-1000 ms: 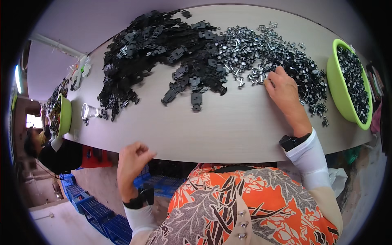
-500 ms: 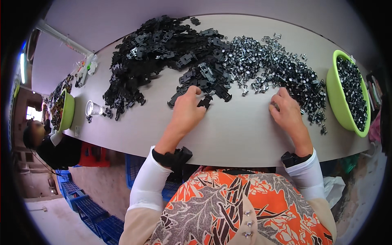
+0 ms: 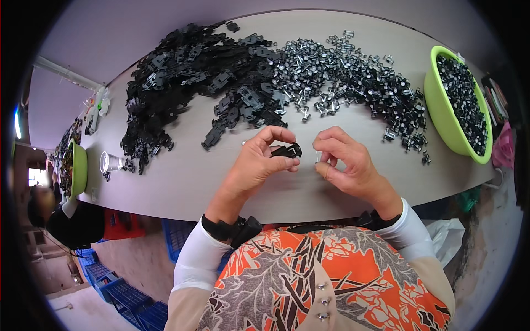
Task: The person sits at a table and assembles small black plastic components with metal pins. They repeatedly pick up a plastic piece, insert a metal pin, and place the assembled unit on the table. The process is repetitive and involves handling small parts from piles on the table.
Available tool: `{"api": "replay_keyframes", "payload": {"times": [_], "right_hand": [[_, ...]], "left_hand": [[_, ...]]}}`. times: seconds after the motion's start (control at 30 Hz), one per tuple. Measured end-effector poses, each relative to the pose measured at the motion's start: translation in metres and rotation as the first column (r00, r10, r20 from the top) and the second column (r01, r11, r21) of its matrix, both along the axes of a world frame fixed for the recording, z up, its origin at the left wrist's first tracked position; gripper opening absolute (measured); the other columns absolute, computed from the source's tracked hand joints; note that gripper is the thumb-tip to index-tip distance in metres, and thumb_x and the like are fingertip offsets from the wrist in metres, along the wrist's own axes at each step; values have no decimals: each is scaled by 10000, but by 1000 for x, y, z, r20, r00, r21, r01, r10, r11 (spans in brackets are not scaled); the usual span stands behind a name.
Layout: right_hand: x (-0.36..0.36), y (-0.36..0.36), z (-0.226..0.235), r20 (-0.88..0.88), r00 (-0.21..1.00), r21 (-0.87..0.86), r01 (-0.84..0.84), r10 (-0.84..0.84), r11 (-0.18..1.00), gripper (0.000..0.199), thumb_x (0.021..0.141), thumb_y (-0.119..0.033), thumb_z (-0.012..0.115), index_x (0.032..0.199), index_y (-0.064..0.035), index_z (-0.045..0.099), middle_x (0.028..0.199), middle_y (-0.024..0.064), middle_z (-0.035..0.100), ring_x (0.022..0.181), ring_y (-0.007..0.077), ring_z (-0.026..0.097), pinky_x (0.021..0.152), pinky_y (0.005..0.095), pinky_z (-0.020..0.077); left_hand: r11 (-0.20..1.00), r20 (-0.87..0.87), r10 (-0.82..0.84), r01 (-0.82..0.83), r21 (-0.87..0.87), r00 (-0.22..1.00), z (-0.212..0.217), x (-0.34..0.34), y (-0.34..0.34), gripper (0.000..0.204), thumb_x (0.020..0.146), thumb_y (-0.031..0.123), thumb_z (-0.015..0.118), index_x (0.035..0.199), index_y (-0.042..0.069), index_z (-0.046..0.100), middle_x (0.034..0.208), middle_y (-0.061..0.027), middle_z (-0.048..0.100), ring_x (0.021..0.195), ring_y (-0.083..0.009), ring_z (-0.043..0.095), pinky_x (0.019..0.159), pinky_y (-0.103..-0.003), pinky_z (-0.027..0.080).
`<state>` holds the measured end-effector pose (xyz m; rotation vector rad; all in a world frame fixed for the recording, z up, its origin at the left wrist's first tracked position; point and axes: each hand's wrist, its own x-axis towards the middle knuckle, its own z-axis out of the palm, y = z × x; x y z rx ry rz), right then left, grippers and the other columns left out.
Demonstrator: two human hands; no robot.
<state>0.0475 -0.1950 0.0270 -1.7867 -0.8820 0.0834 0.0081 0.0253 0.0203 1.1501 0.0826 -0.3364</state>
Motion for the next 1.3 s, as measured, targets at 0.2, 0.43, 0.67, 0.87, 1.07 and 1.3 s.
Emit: {"api": "replay_keyframes", "payload": {"times": [0.2,0.43,0.67,0.87,1.07,1.3], "right_hand": [[1,5,0,229,973,46,-12,1,999,393,696,55,682,1068,-43,603,999,99,604,811,232,618,648,304,515],[-2,4,-4,377,925,-59,-24,44,998,449,651,38,715,1075,-56,597,963,76,618,822,263,588,674,341,510],[-14,-9,-14,291,954,-30,-69,75,997,339,662,32,718,957,-57,578,870,66,586,802,271,578,666,356,484],[-23,-10,-19,284,959,66,-1,-18,998,324,684,19,722,963,-55,575,871,78,580,792,276,576,659,359,480],[-26,-17,-14,149,989,53,-8,0,999,357,693,10,716,1014,-45,571,895,101,581,807,295,590,659,372,490],[-25,-28,-20,13,999,48,50,-51,998,445,705,-4,730,1104,-44,538,858,112,536,734,295,578,631,349,475]], "left_hand": [[998,-94,-41,45,38,995,0,2,-13,232,748,-33,730,953,-25,620,881,-82,657,738,-157,660,702,-268,564],[988,-267,-142,153,22,953,2,5,-15,184,737,54,778,847,16,636,734,-60,660,571,-113,616,486,-203,451],[967,-311,-248,216,-132,918,-11,3,-20,187,733,72,784,809,27,619,706,-50,645,527,-99,595,450,-193,416],[957,-287,-292,275,-96,913,-8,6,-26,174,749,53,763,820,18,608,717,-52,641,558,-110,607,460,-201,435],[959,-297,-278,283,-28,913,-6,7,-35,135,796,35,720,864,-9,612,743,-82,651,588,-141,629,500,-223,491],[954,-360,-292,243,-176,886,-6,9,-43,145,805,98,736,851,19,623,731,-54,643,533,-78,573,440,-175,413]]}}
